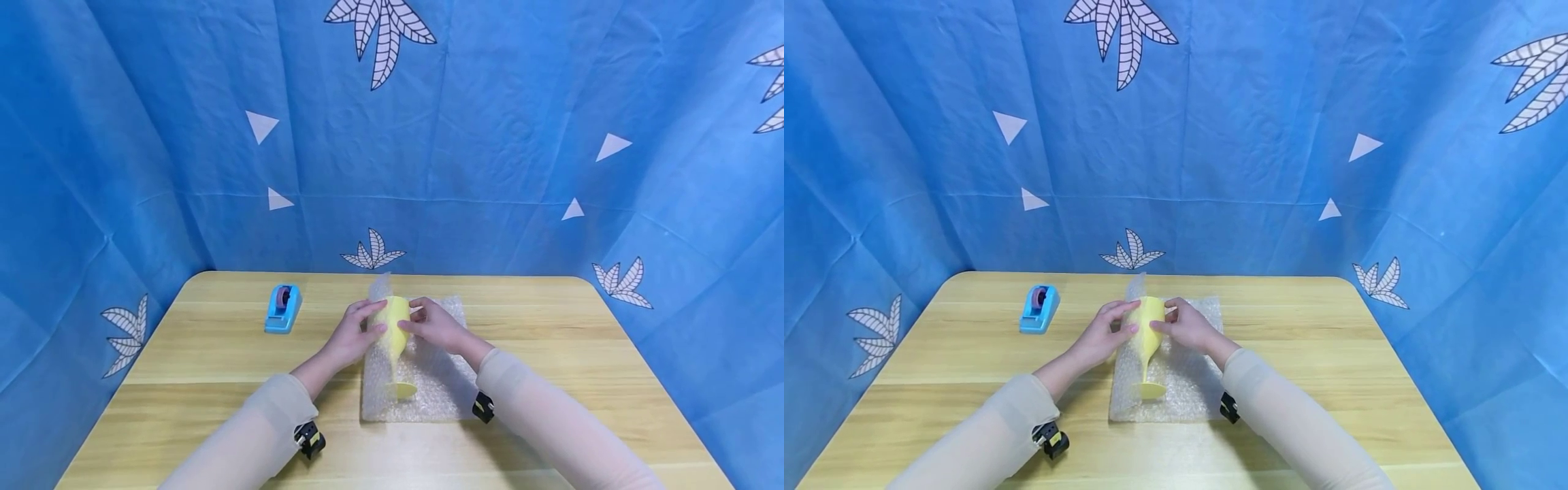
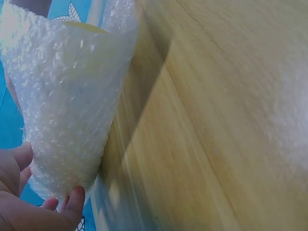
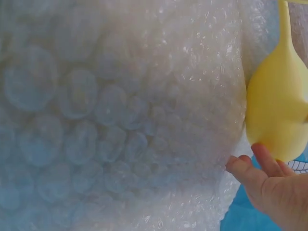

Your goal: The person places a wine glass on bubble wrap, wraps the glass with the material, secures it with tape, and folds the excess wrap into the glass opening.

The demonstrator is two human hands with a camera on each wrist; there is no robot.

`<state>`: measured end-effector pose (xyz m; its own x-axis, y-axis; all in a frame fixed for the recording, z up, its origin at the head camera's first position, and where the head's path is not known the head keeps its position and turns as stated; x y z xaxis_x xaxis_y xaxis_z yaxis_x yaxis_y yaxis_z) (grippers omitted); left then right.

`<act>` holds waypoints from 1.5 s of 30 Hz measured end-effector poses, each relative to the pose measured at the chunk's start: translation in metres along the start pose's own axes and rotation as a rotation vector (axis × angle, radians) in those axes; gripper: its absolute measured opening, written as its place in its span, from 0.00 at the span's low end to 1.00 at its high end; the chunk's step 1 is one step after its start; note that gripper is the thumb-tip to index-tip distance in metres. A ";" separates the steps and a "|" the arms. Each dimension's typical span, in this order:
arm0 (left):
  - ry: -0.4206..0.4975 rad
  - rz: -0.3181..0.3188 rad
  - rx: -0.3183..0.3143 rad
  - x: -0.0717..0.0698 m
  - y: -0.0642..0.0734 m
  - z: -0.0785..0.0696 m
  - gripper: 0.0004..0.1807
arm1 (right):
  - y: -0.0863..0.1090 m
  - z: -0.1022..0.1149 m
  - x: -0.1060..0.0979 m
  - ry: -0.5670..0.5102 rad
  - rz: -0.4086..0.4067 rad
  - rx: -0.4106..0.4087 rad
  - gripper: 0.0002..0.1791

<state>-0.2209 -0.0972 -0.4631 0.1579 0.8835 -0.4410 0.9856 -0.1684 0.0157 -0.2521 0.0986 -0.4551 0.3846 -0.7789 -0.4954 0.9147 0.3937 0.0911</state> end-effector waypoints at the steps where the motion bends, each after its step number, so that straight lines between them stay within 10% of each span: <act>1: -0.009 -0.001 0.005 0.000 0.000 -0.001 0.27 | 0.000 0.000 0.000 -0.031 -0.003 0.010 0.33; 45: -0.117 0.032 0.104 0.006 0.002 -0.014 0.29 | -0.002 0.005 0.000 -0.045 -0.047 0.102 0.35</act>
<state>-0.2173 -0.0860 -0.4528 0.1746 0.8212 -0.5433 0.9677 -0.2451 -0.0595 -0.2528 0.0953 -0.4507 0.3444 -0.8173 -0.4619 0.9387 0.3064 0.1577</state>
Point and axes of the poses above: each hand's wrist, its own y-axis away from the middle knuckle, its own x-axis out of the palm, z = x × y, the point moved 3 cm from there along -y, towards the middle knuckle, and after that the axes turned 5 degrees about -x, right-handed, at the moved point
